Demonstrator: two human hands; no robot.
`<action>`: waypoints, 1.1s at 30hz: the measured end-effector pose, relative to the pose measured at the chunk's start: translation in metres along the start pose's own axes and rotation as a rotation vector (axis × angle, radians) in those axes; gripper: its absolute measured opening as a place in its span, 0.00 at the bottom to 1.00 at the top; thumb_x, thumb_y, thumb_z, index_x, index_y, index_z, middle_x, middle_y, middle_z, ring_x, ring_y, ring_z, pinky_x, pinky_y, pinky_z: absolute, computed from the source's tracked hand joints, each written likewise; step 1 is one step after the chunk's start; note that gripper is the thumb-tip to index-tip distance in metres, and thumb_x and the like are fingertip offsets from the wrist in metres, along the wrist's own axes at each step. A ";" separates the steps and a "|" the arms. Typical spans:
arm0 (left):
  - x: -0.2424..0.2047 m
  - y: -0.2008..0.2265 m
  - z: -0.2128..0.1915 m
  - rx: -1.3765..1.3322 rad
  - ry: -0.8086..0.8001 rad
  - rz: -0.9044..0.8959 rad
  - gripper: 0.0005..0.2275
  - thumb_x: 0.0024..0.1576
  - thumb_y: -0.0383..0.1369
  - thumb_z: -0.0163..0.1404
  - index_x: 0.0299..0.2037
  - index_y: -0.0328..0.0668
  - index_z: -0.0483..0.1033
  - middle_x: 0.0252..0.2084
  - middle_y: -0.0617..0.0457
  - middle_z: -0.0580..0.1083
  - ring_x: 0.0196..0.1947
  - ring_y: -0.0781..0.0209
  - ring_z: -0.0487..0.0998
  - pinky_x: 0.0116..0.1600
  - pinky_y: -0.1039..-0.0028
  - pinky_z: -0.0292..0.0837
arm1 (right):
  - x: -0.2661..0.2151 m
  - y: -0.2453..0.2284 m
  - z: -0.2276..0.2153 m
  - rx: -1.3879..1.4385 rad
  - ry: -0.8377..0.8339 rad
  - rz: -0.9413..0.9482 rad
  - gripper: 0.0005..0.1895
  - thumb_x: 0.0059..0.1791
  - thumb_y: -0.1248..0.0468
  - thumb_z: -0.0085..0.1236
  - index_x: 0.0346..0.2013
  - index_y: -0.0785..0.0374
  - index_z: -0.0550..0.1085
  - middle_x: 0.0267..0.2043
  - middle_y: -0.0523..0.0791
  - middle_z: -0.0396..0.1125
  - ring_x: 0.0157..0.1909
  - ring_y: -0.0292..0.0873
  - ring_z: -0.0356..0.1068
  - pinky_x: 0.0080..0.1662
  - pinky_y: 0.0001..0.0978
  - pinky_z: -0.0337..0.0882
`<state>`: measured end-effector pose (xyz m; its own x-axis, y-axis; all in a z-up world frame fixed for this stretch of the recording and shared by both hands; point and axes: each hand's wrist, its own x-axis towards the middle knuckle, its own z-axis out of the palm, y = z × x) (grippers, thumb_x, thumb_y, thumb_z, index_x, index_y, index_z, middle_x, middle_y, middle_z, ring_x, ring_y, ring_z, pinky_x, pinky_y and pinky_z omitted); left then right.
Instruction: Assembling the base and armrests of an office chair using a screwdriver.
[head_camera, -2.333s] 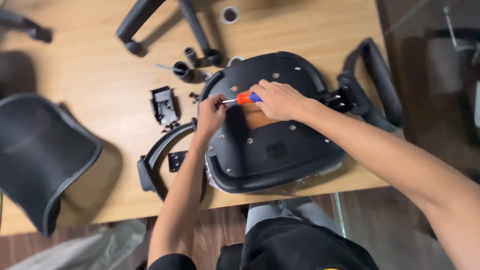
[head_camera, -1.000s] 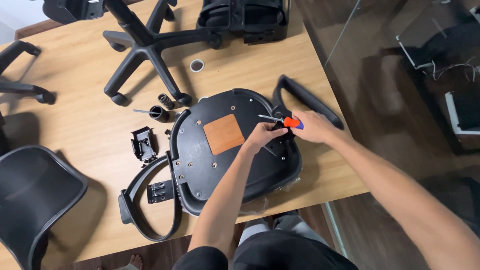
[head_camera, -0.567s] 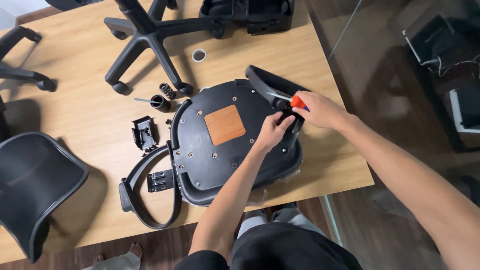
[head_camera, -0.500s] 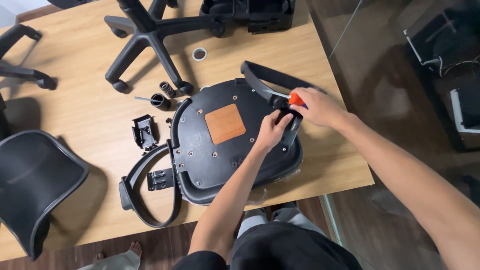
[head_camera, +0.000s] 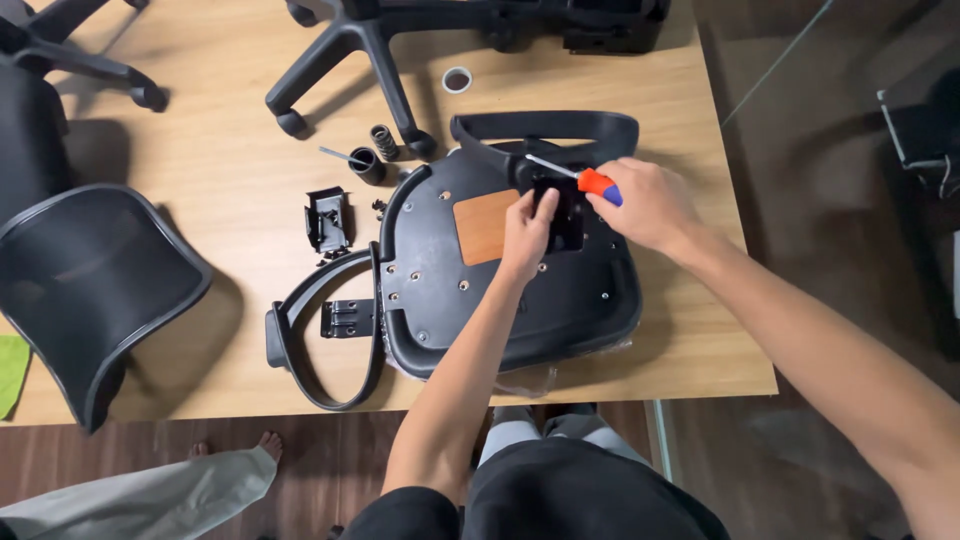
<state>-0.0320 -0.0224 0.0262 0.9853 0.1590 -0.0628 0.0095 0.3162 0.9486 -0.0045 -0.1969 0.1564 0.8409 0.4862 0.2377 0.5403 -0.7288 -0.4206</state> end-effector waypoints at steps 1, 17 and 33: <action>0.008 -0.006 -0.005 -0.004 0.001 0.002 0.10 0.65 0.35 0.50 0.40 0.35 0.76 0.32 0.60 0.75 0.32 0.75 0.72 0.38 0.79 0.70 | 0.000 -0.007 -0.004 -0.004 -0.001 -0.002 0.15 0.46 0.59 0.64 0.43 0.62 0.78 0.40 0.50 0.73 0.40 0.58 0.73 0.40 0.48 0.72; 0.054 -0.042 -0.050 0.012 0.039 -0.108 0.14 0.68 0.38 0.44 0.44 0.32 0.76 0.33 0.62 0.71 0.34 0.74 0.65 0.40 0.78 0.64 | 0.023 -0.049 0.000 0.089 -0.065 0.099 0.14 0.46 0.63 0.59 0.43 0.69 0.74 0.34 0.59 0.72 0.36 0.63 0.73 0.39 0.50 0.72; 0.074 -0.050 -0.052 0.048 0.019 -0.148 0.13 0.68 0.37 0.44 0.46 0.32 0.76 0.35 0.58 0.73 0.36 0.72 0.69 0.42 0.75 0.68 | 0.042 -0.061 0.011 0.124 -0.094 0.112 0.12 0.47 0.64 0.59 0.38 0.73 0.74 0.35 0.61 0.71 0.37 0.63 0.73 0.39 0.50 0.73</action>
<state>0.0318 0.0221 -0.0420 0.9691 0.1313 -0.2087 0.1633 0.2924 0.9423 -0.0027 -0.1266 0.1820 0.8860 0.4522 0.1029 0.4302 -0.7187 -0.5462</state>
